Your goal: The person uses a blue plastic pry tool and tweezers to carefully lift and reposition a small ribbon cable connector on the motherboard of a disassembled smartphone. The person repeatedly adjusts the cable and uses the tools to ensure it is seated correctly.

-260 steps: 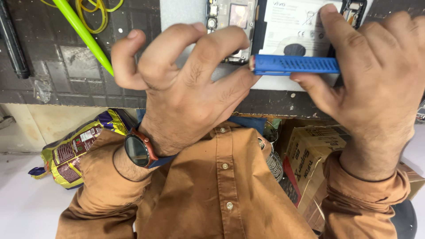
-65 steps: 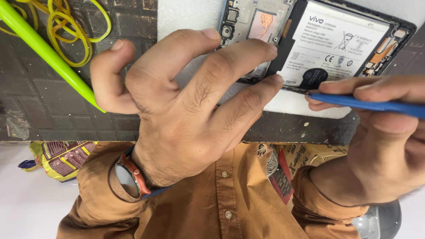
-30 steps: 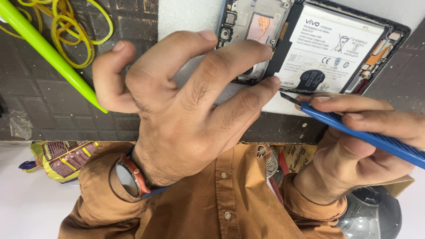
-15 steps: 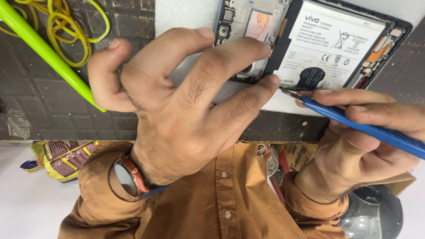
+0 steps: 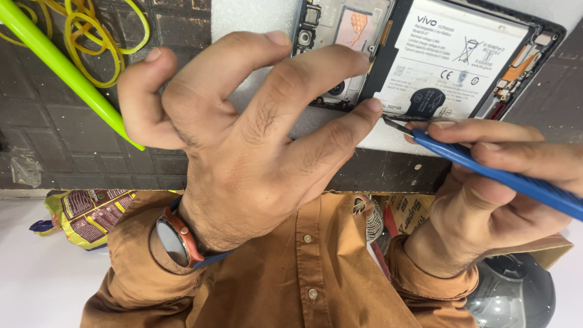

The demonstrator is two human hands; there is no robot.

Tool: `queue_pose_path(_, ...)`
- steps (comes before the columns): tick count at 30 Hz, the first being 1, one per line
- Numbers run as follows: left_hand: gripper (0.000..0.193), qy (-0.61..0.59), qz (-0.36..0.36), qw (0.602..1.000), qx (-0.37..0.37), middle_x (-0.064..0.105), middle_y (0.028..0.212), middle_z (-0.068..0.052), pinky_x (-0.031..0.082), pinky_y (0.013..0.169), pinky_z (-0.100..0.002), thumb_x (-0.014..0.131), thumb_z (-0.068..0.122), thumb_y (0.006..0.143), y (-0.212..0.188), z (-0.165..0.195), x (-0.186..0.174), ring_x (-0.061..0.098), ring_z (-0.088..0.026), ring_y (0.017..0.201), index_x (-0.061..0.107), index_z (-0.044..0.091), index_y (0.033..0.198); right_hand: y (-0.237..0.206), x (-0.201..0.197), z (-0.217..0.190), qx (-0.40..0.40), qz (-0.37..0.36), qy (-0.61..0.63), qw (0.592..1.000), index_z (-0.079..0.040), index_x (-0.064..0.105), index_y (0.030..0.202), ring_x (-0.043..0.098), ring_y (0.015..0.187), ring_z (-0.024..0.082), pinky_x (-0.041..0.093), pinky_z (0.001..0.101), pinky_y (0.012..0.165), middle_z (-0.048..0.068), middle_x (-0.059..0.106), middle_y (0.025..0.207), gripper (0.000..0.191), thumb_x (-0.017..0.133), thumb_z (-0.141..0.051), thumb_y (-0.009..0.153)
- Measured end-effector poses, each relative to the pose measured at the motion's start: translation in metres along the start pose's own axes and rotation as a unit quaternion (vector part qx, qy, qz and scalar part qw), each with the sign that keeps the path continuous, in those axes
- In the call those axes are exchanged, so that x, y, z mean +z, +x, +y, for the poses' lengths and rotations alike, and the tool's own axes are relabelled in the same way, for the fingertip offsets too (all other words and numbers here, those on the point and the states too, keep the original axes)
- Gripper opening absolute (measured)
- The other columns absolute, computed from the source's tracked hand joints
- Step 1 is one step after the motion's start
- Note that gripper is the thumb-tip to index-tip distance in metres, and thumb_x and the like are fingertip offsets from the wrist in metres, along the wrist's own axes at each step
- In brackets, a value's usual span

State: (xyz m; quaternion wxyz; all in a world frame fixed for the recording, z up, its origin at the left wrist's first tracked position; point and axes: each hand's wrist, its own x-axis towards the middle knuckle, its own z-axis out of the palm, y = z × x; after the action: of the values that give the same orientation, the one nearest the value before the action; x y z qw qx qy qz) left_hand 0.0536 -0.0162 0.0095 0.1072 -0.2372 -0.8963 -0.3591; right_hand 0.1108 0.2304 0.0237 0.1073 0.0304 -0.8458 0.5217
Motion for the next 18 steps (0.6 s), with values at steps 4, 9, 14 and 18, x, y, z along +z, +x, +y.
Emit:
queue_pose_path(4,0.02,0.0,0.006,1.0,0.002,0.065,0.135,0.009,0.011,0.108,-0.055,0.063,0.02,0.102,-0.001,-0.001,0.001,0.04,-0.023,0.132,0.08,0.028,0.11,0.006,0.001,0.001,-0.014,-0.012,0.0,1.0,-0.003,0.056,0.12,0.078,0.09,0.029,0.066,0.0404,0.083,0.022,0.069,0.099,0.038,0.061,-0.04,0.112)
queue_pose_path(9,0.019,0.003,0.012,1.0,0.009,0.065,0.134,0.009,0.01,0.108,-0.055,0.063,0.02,0.101,-0.001,-0.002,0.003,0.04,-0.023,0.133,0.08,0.027,0.107,0.004,0.01,-0.012,0.025,0.009,0.001,1.0,0.001,0.053,0.118,0.077,0.089,0.027,0.064,0.0358,0.08,0.021,0.068,0.102,0.043,0.06,-0.042,0.116)
queue_pose_path(14,0.018,0.003,0.02,1.0,0.008,0.066,0.134,0.009,0.011,0.108,-0.055,0.065,0.018,0.1,0.0,-0.001,0.004,0.04,-0.023,0.132,0.08,0.027,0.105,0.008,0.014,-0.016,0.045,0.017,0.009,0.999,0.0,0.052,0.116,0.075,0.084,0.027,0.063,0.0377,0.076,0.02,0.067,0.098,0.043,0.056,-0.043,0.116)
queue_pose_path(18,0.015,0.004,0.025,1.0,0.007,0.066,0.136,0.009,0.011,0.107,-0.054,0.068,0.018,0.102,0.002,-0.001,0.004,0.041,-0.023,0.131,0.08,0.027,0.106,0.004,0.009,-0.014,0.057,0.012,0.028,0.998,-0.002,0.052,0.115,0.074,0.078,0.027,0.062,0.04,0.072,0.019,0.066,0.094,0.041,0.052,-0.043,0.116)
